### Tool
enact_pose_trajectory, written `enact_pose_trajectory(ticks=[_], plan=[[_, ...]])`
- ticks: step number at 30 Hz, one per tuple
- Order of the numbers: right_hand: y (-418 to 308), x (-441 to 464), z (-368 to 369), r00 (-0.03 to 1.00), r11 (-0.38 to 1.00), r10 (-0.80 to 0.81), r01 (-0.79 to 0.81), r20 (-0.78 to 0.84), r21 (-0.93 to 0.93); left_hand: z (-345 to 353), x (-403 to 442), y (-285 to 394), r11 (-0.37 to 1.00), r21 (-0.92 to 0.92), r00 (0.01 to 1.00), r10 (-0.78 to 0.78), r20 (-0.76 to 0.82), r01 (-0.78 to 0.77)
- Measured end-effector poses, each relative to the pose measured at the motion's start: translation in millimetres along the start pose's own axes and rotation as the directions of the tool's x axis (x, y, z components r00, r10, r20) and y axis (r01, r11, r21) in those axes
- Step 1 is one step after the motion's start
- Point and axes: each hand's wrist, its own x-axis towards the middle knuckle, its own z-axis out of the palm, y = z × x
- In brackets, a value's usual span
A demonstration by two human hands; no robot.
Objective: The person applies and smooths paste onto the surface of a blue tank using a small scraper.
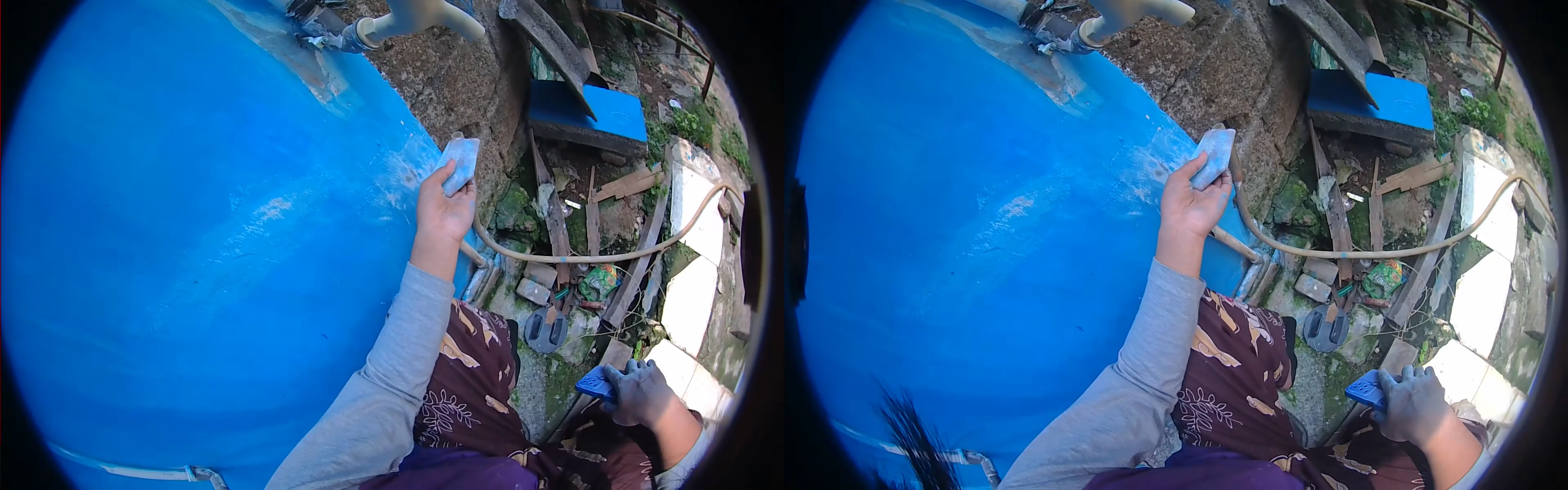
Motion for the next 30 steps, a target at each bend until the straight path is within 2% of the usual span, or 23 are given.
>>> enact_pose_trajectory(ticks=[3, 7, 10, 15, 20, 22, 23, 26, 30], plan=[[0.6, -0.2, -1.0, 0.999, 1.000, 0.025, -0.025, -0.028, 0.009, 3.5, 8.4, -12.6, 0.997, 0.040, 0.997, 0.073, -0.028, -0.072], [2.5, -3.6, -4.2, 0.999, 0.999, 0.017, -0.016, -0.027, 0.029, -5.0, -14.3, -7.6, 0.994, 0.058, 0.996, 0.092, -0.011, -0.092], [2.3, -7.0, -4.6, 0.999, 0.999, 0.016, -0.013, -0.045, 0.048, -5.3, -3.0, 0.5, 0.998, 0.070, 0.999, 0.006, -0.042, -0.003], [1.3, -7.3, -10.3, 0.997, 0.998, 0.049, -0.045, -0.065, 0.054, -1.4, 17.5, -19.0, 0.993, 0.077, 0.994, 0.092, -0.056, -0.088], [5.9, -9.5, -4.2, 0.998, 0.998, 0.065, -0.064, -0.021, 0.027, -2.1, -14.5, 2.9, 0.996, 0.059, 0.998, 0.060, 0.023, -0.061], [5.0, -12.5, -6.3, 0.998, 0.998, 0.052, -0.051, -0.017, 0.044, -0.1, -7.3, 6.7, 0.997, 0.068, 1.000, -0.024, 0.013, 0.023], [4.0, -12.6, -8.1, 0.999, 0.999, 0.031, -0.030, -0.015, 0.045, 2.0, -0.7, -2.8, 0.995, 0.094, 0.998, 0.039, -0.040, -0.035], [1.7, -11.3, -13.4, 0.999, 0.997, 0.043, -0.045, 0.027, 0.070, -4.9, 26.2, -15.2, 0.991, 0.090, 0.994, 0.098, -0.049, -0.094], [6.4, -10.0, -10.2, 0.995, 0.994, 0.091, -0.094, 0.050, 0.062, 1.7, -14.6, -3.8, 0.997, 0.009, 0.997, 0.071, -0.042, -0.071]])
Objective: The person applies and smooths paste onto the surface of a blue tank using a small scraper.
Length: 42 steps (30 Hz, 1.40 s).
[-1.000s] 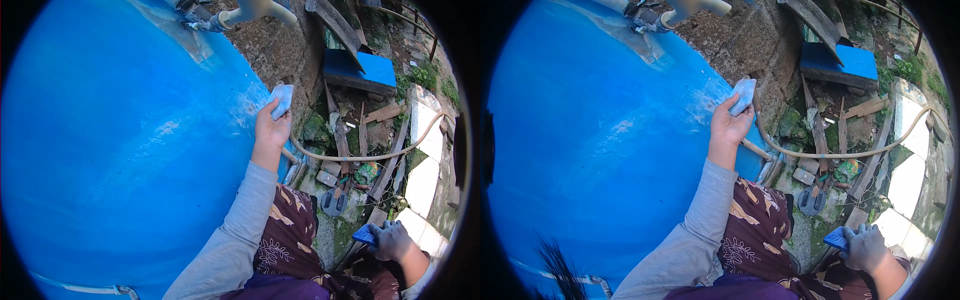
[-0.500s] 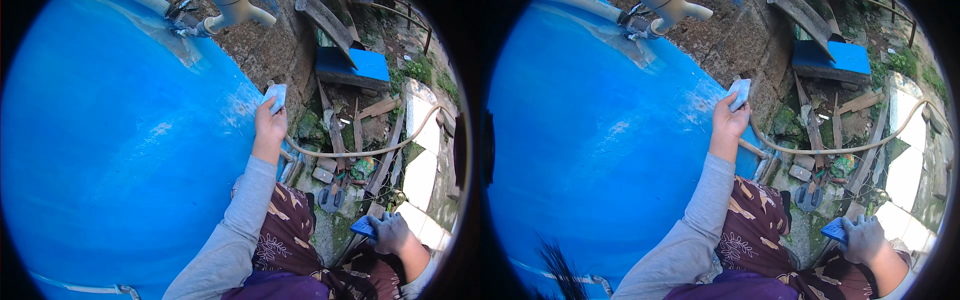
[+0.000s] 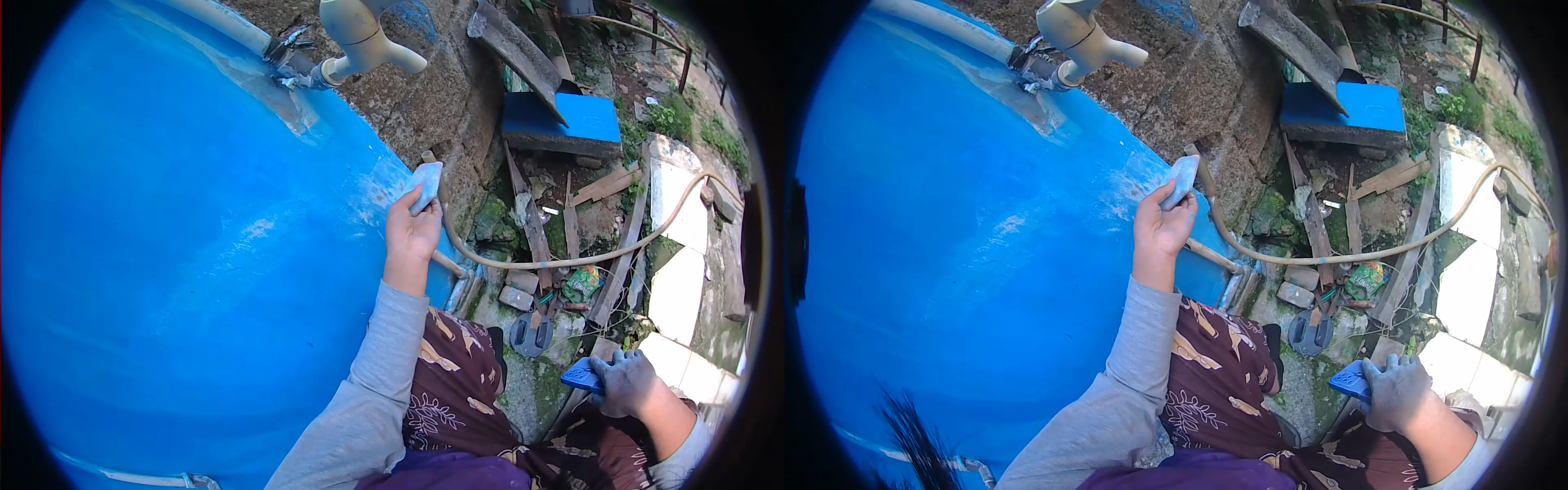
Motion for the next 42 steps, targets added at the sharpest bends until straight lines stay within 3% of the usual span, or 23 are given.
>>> enact_pose_trajectory(ticks=[2, 4, 9, 12, 16, 22, 24, 26, 33, 37, 42], plan=[[0.7, -0.3, 3.1, 1.000, 1.000, -0.012, 0.012, -0.008, -0.027, -4.9, 6.9, 6.5, 0.998, -0.006, 0.996, -0.061, 0.068, 0.062], [-1.6, -3.6, -0.5, 0.999, 0.999, -0.032, 0.032, -0.004, -0.016, -4.3, 14.2, -1.1, 0.990, 0.140, 1.000, -0.001, 0.026, -0.003], [-3.5, 0.2, -4.9, 0.999, 1.000, -0.019, 0.019, 0.037, -0.002, -0.4, 38.7, -19.7, 0.996, 0.085, 0.999, 0.039, -0.037, -0.036], [-3.7, -0.7, -6.2, 0.998, 1.000, 0.009, -0.010, 0.054, 0.003, -3.0, 7.6, 2.8, 0.999, -0.025, 0.999, -0.034, 0.016, 0.034], [-4.0, -3.2, -4.5, 0.998, 1.000, 0.018, -0.019, 0.057, 0.021, -7.8, 10.7, 13.7, 0.989, -0.005, 0.988, -0.148, 0.044, 0.148], [-8.7, -0.1, -9.6, 0.999, 1.000, -0.016, 0.016, 0.040, 0.004, 0.7, 20.0, -6.3, 1.000, -0.007, 0.997, -0.003, 0.080, 0.004], [-6.8, -1.0, -4.1, 0.996, 0.998, -0.058, 0.055, -0.069, -0.035, -0.7, 5.1, 7.3, 0.998, -0.045, 0.994, -0.029, 0.102, 0.034], [-6.0, -1.8, -7.4, 0.996, 0.997, -0.068, 0.066, -0.059, -0.045, -1.6, -2.2, 18.7, 0.986, -0.072, 0.979, -0.138, 0.150, 0.150], [-15.7, 4.6, -15.3, 0.997, 1.000, 0.011, -0.009, 0.072, -0.018, 2.7, 26.0, -7.1, 1.000, -0.023, 0.999, 0.002, 0.033, -0.001], [-12.3, 5.8, -13.9, 0.999, 1.000, 0.002, -0.002, 0.047, -0.008, -3.1, -4.7, 18.3, 0.993, -0.073, 0.985, -0.080, 0.155, 0.092], [-19.3, 6.6, -15.0, 0.999, 1.000, 0.004, -0.003, 0.045, -0.025, -2.0, 29.4, -0.4, 0.999, -0.006, 0.995, -0.052, 0.083, 0.053]])
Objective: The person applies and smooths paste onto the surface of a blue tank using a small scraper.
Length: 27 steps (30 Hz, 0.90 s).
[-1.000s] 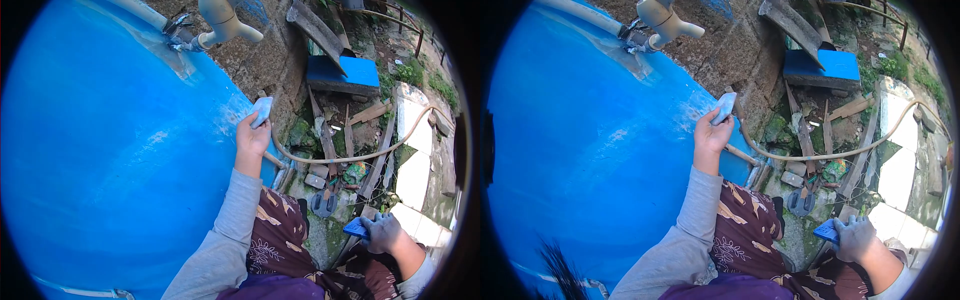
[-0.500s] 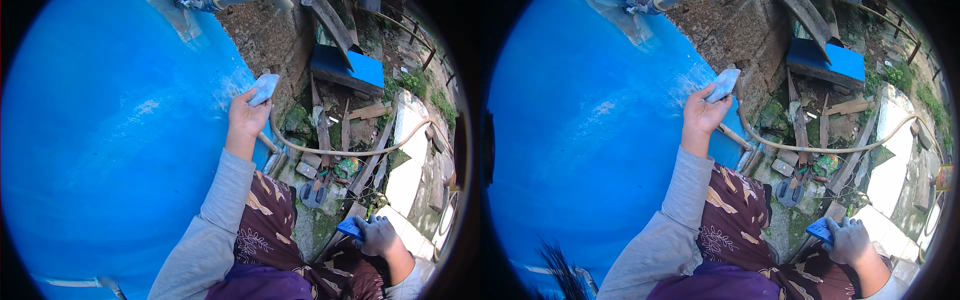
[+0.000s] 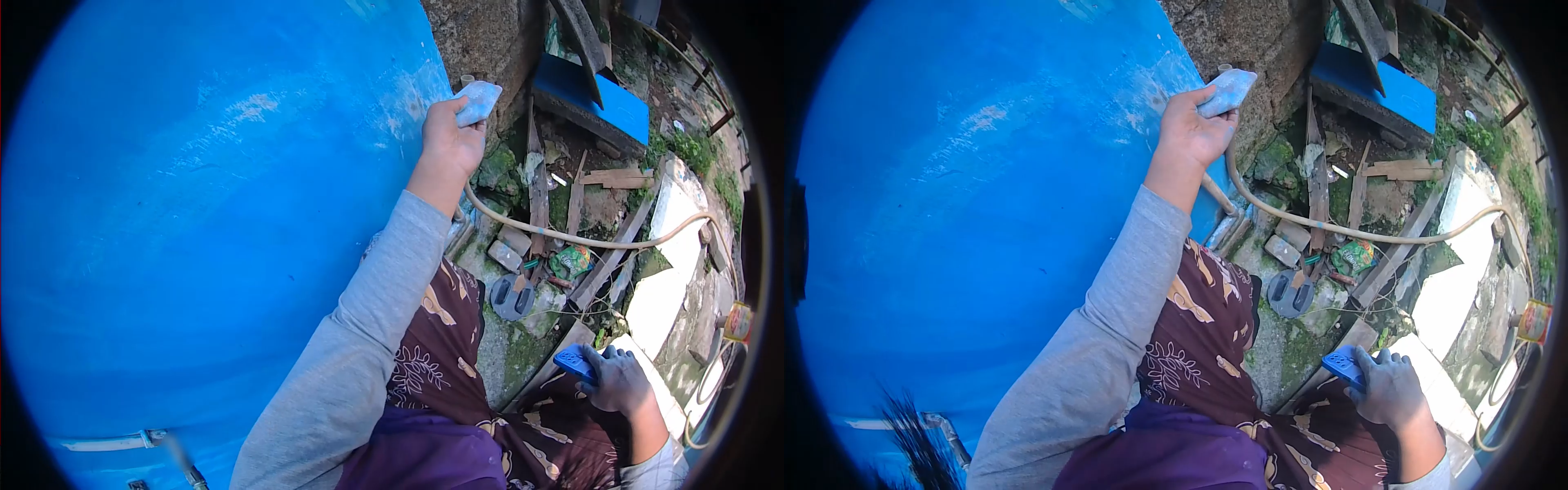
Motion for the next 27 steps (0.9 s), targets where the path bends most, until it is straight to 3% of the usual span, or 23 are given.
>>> enact_pose_trajectory(ticks=[2, 4, 7, 9, 13, 16, 17, 20, 24, 27], plan=[[0.8, 2.3, -0.2, 1.000, 1.000, -0.020, 0.020, -0.005, 0.005, 6.6, 8.0, -7.7, 0.997, -0.027, 0.995, 0.070, -0.077, -0.072], [3.8, 1.9, 1.7, 1.000, 0.999, -0.022, 0.022, -0.002, 0.028, 3.3, -3.9, -4.8, 0.997, -0.061, 0.997, 0.036, -0.072, -0.040], [8.6, 3.3, 10.3, 0.994, 0.997, -0.074, 0.073, -0.077, -0.019, -0.3, -30.4, 14.1, 0.999, -0.037, 1.000, -0.006, 0.014, 0.007], [5.9, 2.5, 5.7, 0.996, 0.999, -0.043, 0.044, -0.075, 0.010, 2.0, -36.2, 23.6, 0.988, -0.098, 0.984, -0.102, 0.149, 0.117], [3.6, 3.2, 6.9, 0.996, 0.998, -0.060, 0.061, -0.073, 0.011, 3.6, 6.1, -2.3, 0.993, 0.119, 0.999, 0.015, -0.035, -0.011], [8.2, 2.9, 9.3, 0.993, 0.998, -0.059, 0.060, -0.104, 0.009, 2.4, 5.2, -12.3, 0.991, 0.120, 0.996, 0.066, -0.057, -0.059], [8.5, 2.8, 7.9, 0.995, 0.999, -0.049, 0.048, -0.086, -0.017, -2.6, 0.9, -5.4, 0.996, 0.086, 1.000, -0.024, 0.012, 0.023], [10.8, 3.1, 9.2, 0.995, 0.999, -0.044, 0.045, -0.094, 0.002, 6.2, -34.0, 4.2, 0.999, 0.039, 0.999, 0.021, 0.031, -0.022], [10.1, 2.2, 13.6, 0.990, 0.998, -0.041, 0.047, -0.136, 0.043, 1.7, -2.2, 6.2, 0.996, 0.068, 0.998, -0.063, -0.022, 0.064], [11.9, -0.3, 13.9, 0.985, 0.998, -0.053, 0.058, -0.167, 0.023, -3.5, 8.3, -6.5, 0.995, 0.097, 0.999, 0.007, -0.048, -0.002]])
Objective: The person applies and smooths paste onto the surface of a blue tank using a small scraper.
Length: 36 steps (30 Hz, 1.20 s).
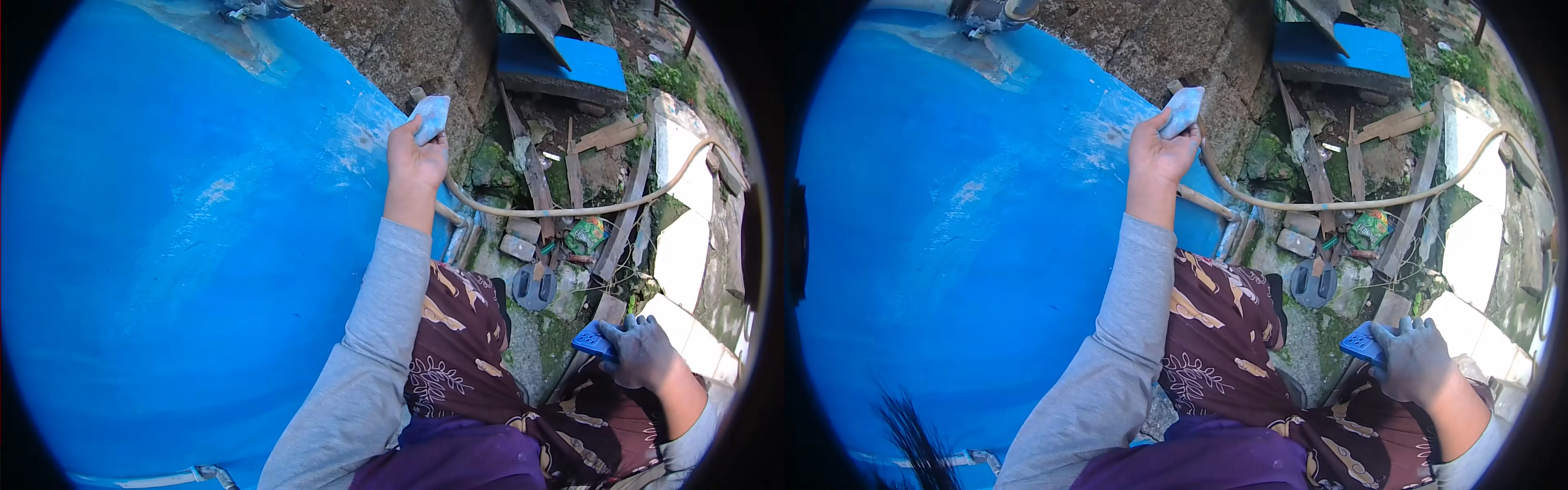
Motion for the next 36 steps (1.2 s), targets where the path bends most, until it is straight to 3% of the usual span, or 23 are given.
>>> enact_pose_trajectory(ticks=[6, 8, 11, 17, 19, 24, 29, 31, 32, 34, 36], plan=[[4.7, -0.3, -0.7, 0.999, 0.999, 0.040, -0.041, 0.035, 0.024, 6.8, -44.9, 18.4, 0.999, -0.004, 0.998, -0.044, 0.033, 0.044], [5.1, -0.9, 2.0, 1.000, 1.000, 0.026, -0.026, -0.004, 0.003, 0.1, -29.2, 29.0, 0.986, -0.106, 0.984, -0.111, 0.142, 0.127], [2.0, -0.9, -4.5, 0.999, 0.999, 0.015, -0.016, 0.038, 0.029, 7.1, -7.0, 7.7, 1.000, 0.012, 0.999, -0.015, 0.034, 0.015], [4.7, 2.7, 0.1, 0.999, 0.999, 0.032, -0.032, 0.027, 0.021, 8.8, -40.2, 21.0, 0.996, -0.080, 0.999, -0.025, 0.033, 0.027], [7.8, 3.0, 2.4, 1.000, 1.000, 0.007, -0.007, -0.013, 0.010, 4.4, -39.6, 28.0, 0.995, -0.058, 0.986, -0.076, 0.152, 0.086], [4.9, 5.3, 2.0, 1.000, 1.000, 0.010, -0.011, 0.015, 0.026, 9.0, -2.2, 6.0, 0.997, -0.055, 0.998, -0.057, -0.009, 0.057], [7.0, 4.2, 3.9, 1.000, 0.999, 0.028, -0.028, 0.000, 0.018, 4.3, -42.2, 19.5, 0.996, -0.059, 0.995, -0.064, 0.077, 0.068], [6.6, 1.7, 2.6, 1.000, 0.999, 0.029, -0.029, 0.003, 0.017, 2.8, -48.3, 28.3, 0.981, -0.148, 0.980, -0.096, 0.176, 0.123], [4.8, 0.6, -2.2, 1.000, 0.999, 0.025, -0.025, 0.008, 0.022, 5.0, -43.1, 30.4, 0.985, -0.138, 0.986, -0.081, 0.143, 0.100], [-0.3, 1.5, -15.6, 0.980, 0.994, 0.080, -0.091, 0.180, 0.058, 5.1, -19.6, 19.9, 0.990, -0.115, 0.992, -0.076, 0.099, 0.087], [-1.1, 2.4, -16.4, 0.980, 0.994, 0.071, -0.085, 0.188, 0.065, 1.4, -0.1, 5.3, 0.993, -0.095, 0.995, -0.065, 0.079, 0.073]])
